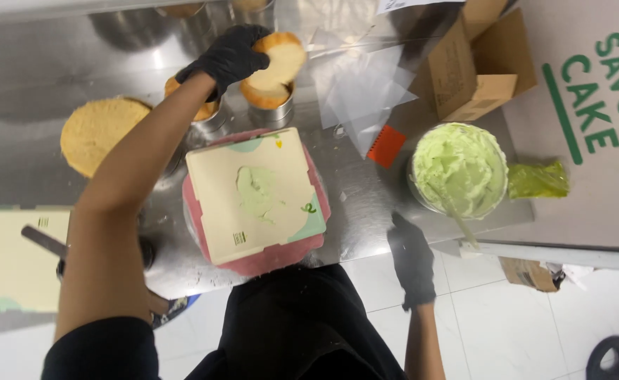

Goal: The person assembles a layered cake on a turntable in a bakery. They pipe green frosting from a piping bag onto a sponge layer, spread dark red filling over the layer with a knife, and place another sponge layer on top, pressing it down by hand.

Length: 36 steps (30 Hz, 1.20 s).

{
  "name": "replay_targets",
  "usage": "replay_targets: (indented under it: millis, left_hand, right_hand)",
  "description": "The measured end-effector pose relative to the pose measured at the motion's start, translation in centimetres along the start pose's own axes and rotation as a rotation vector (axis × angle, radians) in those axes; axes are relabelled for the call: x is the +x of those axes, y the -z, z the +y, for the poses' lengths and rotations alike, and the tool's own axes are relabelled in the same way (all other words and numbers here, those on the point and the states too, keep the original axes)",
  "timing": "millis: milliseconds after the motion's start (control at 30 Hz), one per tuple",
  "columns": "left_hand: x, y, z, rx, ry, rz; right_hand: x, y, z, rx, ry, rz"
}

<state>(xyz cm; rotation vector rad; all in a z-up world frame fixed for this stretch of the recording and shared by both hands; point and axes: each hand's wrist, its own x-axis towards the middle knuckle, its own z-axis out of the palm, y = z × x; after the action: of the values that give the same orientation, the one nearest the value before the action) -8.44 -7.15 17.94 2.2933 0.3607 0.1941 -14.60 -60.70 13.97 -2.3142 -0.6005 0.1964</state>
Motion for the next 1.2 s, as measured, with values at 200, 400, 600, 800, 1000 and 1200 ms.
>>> replay_targets:
  millis: [200,400,600,800,1000,1200]
  left_hand:
    - [-15.4,-0.9,5.0,-1.023,0.182,-0.171]
    - [-24.7,-7.0,3.3,-1.265,0.414,0.009]
    - [-27.9,-13.6,-0.4,-0.919,0.268,0.421]
    - [-29.1,-14.0,0.6,-0.521,0.445,0.540]
    - [-29.0,-13.0,1.9,-0.485,0.446,0.548]
    - [-28.3,-14.0,0.2,-0.341,0.469,0.532]
  right_hand:
    - [8.7,-3.8,-9.8,0.863,-0.011,-0.430]
    - [11.8,-10.0,-12.5,0.872,-0.058,-0.593]
    - [13.7,-15.3,-8.8,0.699,0.011,-0.644]
    - [13.8,-17.9,-7.5,0.549,0.127,-0.588]
    - [13.2,-16.0,-9.0,0.634,0.012,-0.564]
    - [13.5,-17.6,-8.3,0.402,0.157,-0.452]
